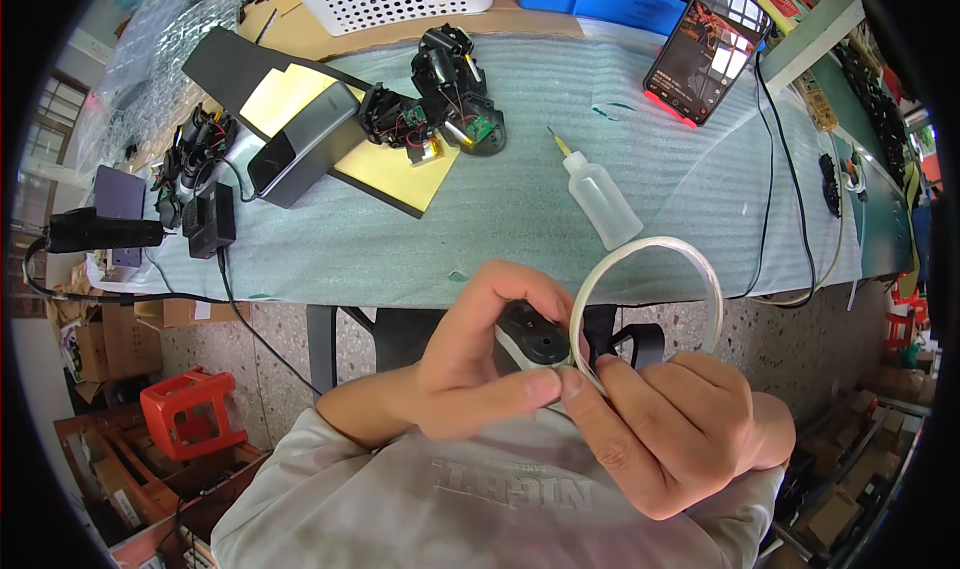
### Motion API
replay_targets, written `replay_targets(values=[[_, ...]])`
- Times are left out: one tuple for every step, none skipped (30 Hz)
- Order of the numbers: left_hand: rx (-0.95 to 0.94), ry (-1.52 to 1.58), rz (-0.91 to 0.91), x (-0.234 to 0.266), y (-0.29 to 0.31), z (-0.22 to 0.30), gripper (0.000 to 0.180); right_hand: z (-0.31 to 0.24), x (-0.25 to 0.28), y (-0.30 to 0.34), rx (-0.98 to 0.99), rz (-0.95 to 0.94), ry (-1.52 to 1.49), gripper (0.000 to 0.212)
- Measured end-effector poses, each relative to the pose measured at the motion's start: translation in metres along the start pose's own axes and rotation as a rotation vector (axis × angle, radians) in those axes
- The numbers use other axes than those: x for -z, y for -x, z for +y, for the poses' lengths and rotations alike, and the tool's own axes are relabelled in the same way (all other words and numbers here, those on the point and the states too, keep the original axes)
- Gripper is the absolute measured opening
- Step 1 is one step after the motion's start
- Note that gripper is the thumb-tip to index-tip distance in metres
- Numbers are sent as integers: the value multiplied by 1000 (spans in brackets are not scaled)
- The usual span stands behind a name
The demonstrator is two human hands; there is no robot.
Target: Assembling small plastic housing components using adhesive tape and liquid glue.
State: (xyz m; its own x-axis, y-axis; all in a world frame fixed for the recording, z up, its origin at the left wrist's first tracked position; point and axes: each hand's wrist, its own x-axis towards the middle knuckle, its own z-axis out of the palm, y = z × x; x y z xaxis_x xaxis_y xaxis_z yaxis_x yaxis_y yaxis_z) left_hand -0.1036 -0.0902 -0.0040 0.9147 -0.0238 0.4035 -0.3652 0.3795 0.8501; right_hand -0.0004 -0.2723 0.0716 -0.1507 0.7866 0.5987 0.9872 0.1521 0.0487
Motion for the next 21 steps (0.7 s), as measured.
replay_targets(values=[[51,104,41,-3,3,2,40,1,0,-1,-5,-7,-8,36],[105,182,82,-6,4,5,40,2,1,-1,-4,-14,-5,37],[157,264,128,-8,6,8,40,4,2,-1,-5,-22,-1,37],[213,320,174,-10,6,15,40,6,2,-1,-5,-30,2,37],[269,376,221,-11,6,18,40,7,1,-1,-16,-23,-28,37],[257,376,184,-9,6,16,39,8,-1,-1,-27,-16,-53,37],[244,377,148,-6,7,10,39,9,-1,0,-37,-10,-79,38],[223,355,108,-3,6,6,38,8,-2,0,-39,-9,-80,37],[201,331,73,-1,6,3,38,7,-2,-2,-37,-6,-81,36],[171,285,35,1,5,1,37,7,-2,-3,-36,-3,-82,36],[178,311,32,1,5,1,37,6,-1,-4,-34,1,-82,35],[186,338,31,0,6,1,37,6,-2,-3,-32,4,-85,34],[231,437,66,-2,7,2,37,7,-2,-3,-30,8,-87,33],[249,514,88,-2,7,2,37,7,-3,-3,-30,5,-81,33],[266,592,111,-3,8,3,36,6,-4,-2,-30,2,-73,33],[256,647,120,-4,6,3,36,6,-4,-1,-30,0,-64,33],[246,702,130,-4,5,3,36,5,-3,-1,-23,8,-58,33],[238,696,146,-5,5,3,35,4,-3,0,-17,17,-58,33],[231,690,162,-7,6,2,35,3,-3,0,-9,18,-52,33],[223,683,178,-8,6,2,35,2,-2,1,-1,19,-43,33],[209,674,150,-6,6,0,34,2,-1,2,6,12,-26,33]])
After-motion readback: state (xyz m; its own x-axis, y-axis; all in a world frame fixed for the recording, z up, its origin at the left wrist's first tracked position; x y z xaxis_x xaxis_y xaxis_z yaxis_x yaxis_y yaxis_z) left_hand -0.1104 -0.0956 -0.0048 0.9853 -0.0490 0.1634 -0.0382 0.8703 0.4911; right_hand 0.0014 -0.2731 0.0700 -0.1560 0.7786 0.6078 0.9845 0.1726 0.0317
